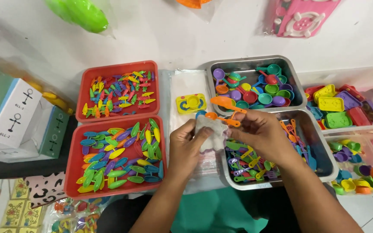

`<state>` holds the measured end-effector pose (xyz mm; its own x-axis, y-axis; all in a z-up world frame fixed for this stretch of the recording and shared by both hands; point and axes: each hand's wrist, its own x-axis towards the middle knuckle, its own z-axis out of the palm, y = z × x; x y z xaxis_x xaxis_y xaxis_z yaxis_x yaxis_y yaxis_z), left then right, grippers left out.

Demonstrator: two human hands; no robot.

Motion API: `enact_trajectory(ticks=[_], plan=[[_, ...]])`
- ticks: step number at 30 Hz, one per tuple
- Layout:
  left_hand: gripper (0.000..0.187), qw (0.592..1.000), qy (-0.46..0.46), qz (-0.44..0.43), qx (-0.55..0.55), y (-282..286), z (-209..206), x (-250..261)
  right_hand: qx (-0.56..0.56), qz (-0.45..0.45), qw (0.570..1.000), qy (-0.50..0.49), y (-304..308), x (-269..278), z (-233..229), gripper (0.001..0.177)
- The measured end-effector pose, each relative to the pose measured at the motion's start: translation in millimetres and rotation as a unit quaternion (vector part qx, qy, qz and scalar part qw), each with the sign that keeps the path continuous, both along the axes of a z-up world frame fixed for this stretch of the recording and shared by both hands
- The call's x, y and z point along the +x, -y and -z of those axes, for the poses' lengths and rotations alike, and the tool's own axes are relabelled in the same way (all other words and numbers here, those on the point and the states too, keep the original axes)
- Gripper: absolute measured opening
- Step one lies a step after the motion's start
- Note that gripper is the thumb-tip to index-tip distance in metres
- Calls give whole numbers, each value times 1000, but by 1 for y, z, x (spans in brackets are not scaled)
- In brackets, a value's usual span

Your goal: Cleaning small plastic toys by wiping them individually with a cloth and sorting them into trays.

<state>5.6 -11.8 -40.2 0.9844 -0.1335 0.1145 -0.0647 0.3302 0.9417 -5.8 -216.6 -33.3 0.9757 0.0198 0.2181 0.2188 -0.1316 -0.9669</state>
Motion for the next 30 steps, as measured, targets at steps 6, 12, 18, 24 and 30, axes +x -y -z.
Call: enact_trajectory(ticks=[6, 12, 18, 24, 30], plan=[[11, 995, 8, -48, -85, 7, 0, -2, 55, 14, 998, -25, -2, 6, -4, 19], [8, 997, 33, -9, -66, 12, 20, 3, 97, 35, 994, -29, -13, 9, 3, 23], [14, 1000, 9, 10, 14, 0, -9, 5, 2, -2, 1000, -4, -16, 5, -10, 33], [12, 993, 4, 8, 120, -5, -29, -7, 4, -24, 1000, -15, -7, 3, -14, 40], [17, 979, 59, 0, 197, -2, -25, -14, 41, -32, 998, -30, 0, 5, 2, 23]])
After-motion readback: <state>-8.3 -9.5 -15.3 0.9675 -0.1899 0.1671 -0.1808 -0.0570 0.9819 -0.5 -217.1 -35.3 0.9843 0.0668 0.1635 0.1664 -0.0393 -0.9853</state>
